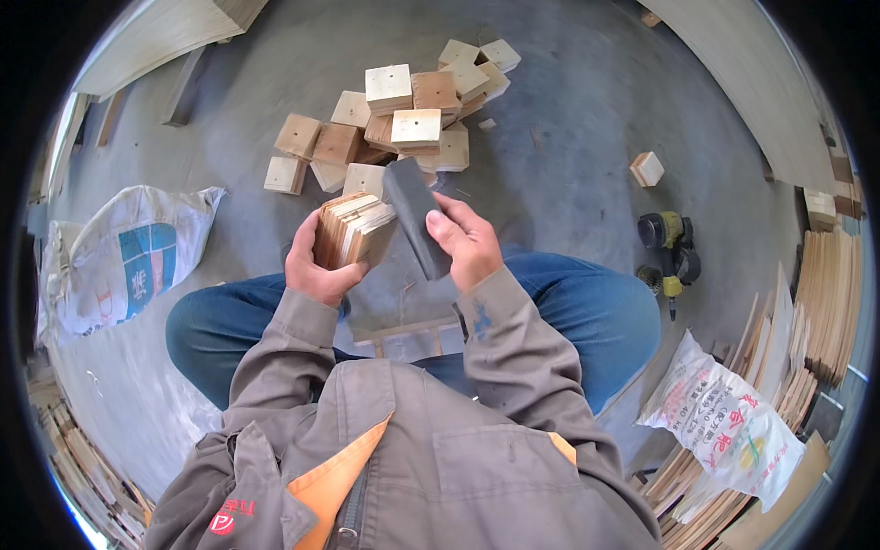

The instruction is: The person sits on the floor and sands small wooden blocks one by one using a sanding block. They pick up a block, rub its surfaces with the sanding block, and place it down, repeating this process for multiple blocks.

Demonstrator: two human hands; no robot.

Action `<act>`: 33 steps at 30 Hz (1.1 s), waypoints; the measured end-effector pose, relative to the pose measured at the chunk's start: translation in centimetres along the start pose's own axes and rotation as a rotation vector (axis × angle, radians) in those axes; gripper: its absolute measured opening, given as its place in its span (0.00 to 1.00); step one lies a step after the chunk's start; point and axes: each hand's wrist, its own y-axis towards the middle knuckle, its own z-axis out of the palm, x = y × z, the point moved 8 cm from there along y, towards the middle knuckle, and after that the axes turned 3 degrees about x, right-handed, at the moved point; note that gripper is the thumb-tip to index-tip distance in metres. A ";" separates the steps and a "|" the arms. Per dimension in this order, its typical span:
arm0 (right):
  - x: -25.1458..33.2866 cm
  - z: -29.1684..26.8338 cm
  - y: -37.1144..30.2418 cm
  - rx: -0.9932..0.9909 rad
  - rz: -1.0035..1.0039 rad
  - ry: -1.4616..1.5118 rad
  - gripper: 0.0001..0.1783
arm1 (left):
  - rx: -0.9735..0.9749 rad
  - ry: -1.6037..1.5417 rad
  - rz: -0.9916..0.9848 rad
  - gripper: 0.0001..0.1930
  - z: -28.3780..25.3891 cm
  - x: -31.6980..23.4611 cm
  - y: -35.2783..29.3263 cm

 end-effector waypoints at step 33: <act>-0.3 2.6 -0.5 -0.049 -0.177 -0.225 0.24 | -0.035 -0.120 -0.267 0.43 -0.4 3.6 0.4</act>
